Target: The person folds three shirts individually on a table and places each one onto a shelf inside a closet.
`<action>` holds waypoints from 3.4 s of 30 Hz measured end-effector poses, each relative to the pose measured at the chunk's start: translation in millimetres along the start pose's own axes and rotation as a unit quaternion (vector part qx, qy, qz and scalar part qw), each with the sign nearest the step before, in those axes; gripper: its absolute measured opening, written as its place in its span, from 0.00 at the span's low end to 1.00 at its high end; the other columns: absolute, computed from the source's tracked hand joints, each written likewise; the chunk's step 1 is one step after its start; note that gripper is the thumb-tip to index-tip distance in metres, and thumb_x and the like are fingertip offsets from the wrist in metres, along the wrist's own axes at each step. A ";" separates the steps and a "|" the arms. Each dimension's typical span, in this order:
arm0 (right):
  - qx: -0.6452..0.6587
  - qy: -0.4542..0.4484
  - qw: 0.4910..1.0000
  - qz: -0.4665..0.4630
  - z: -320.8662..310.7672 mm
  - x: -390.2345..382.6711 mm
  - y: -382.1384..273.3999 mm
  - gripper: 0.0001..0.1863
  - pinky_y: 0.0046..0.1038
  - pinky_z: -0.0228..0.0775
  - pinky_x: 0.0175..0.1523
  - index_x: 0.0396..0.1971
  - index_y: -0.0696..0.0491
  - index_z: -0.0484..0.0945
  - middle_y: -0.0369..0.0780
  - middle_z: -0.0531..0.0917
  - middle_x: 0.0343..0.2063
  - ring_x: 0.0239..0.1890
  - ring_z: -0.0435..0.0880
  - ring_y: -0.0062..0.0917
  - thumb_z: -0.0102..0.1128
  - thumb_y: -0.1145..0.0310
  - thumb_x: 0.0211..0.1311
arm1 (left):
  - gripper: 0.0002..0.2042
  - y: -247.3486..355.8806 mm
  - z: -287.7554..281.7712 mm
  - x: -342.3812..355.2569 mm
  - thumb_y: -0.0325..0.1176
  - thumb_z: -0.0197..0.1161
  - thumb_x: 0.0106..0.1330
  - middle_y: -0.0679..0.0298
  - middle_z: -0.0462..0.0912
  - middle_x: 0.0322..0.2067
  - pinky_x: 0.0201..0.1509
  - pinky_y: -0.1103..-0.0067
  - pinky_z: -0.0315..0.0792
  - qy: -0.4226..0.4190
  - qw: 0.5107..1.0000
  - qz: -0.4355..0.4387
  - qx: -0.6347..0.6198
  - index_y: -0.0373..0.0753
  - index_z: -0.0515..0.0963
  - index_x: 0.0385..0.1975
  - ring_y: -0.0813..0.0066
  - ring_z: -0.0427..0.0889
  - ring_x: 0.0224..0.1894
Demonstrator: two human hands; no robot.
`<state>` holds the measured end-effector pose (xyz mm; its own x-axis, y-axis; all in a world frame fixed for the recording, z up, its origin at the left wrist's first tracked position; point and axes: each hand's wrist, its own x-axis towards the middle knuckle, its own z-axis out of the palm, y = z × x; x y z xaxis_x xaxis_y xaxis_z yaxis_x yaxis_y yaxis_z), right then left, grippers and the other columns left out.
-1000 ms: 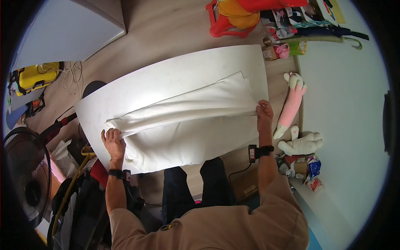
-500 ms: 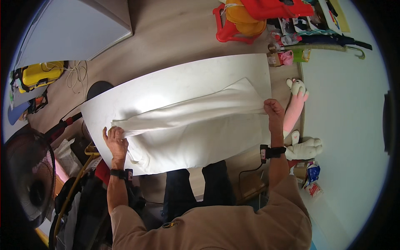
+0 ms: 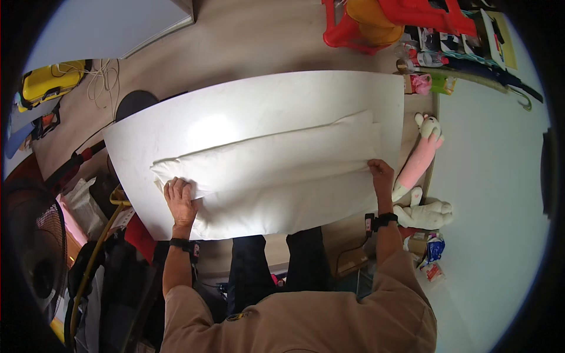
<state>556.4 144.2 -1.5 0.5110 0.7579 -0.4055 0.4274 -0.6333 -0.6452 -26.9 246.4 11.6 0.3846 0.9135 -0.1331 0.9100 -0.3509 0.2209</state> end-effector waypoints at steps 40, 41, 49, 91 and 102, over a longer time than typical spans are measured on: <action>-0.195 0.076 0.975 -0.075 -6.2 131.4 -40.9 0.06 0.34 0.73 0.32 0.30 0.50 0.80 0.41 0.82 0.23 0.26 0.82 0.34 0.63 0.65 0.54 | 0.29 51.9 45.4 66.5 0.44 0.43 0.67 0.49 0.54 0.69 0.72 0.53 0.38 0.098 0.989 -0.111 0.019 0.40 0.58 0.68 0.47 0.47 0.72; -0.226 0.108 0.961 -0.117 -3.7 131.4 -26.3 0.08 0.33 0.73 0.34 0.35 0.50 0.79 0.42 0.82 0.29 0.29 0.82 0.34 0.62 0.66 0.55 | 0.29 52.2 47.3 68.5 0.44 0.44 0.66 0.49 0.54 0.69 0.72 0.53 0.37 0.097 0.989 -0.111 0.017 0.40 0.58 0.68 0.47 0.47 0.72; -0.232 0.167 0.913 -0.292 9.1 45.5 -83.7 0.23 0.37 0.67 0.56 0.56 0.54 0.70 0.48 0.74 0.53 0.52 0.75 0.41 0.59 0.71 0.59 | 0.32 53.9 44.2 72.8 0.41 0.47 0.60 0.47 0.53 0.69 0.72 0.52 0.36 0.079 0.988 -0.130 0.011 0.41 0.57 0.68 0.44 0.45 0.72; -0.037 -0.274 0.915 -0.292 100.6 -215.8 4.9 0.30 0.39 0.71 0.55 0.56 0.52 0.72 0.49 0.79 0.49 0.50 0.79 0.41 0.62 0.76 0.47 | 0.32 56.1 58.9 -139.6 0.27 0.59 0.57 0.54 0.62 0.63 0.66 0.48 0.57 -0.117 0.942 0.294 0.108 0.56 0.62 0.64 0.48 0.64 0.63; 0.227 -0.298 0.918 0.132 247.6 -296.8 -12.1 0.16 0.32 0.71 0.40 0.38 0.54 0.83 0.46 0.83 0.32 0.32 0.81 0.34 0.61 0.58 0.55 | 0.30 59.3 34.6 -122.5 0.31 0.58 0.54 0.61 0.62 0.64 0.71 0.57 0.53 -0.179 0.921 0.334 0.087 0.55 0.68 0.62 0.58 0.61 0.65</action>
<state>214.8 -34.4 -33.7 -0.0055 0.6247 -0.7808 -0.0770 -0.7788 -0.6225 -14.7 106.6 7.6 0.8661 0.3662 -0.3401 0.4506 -0.8666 0.2145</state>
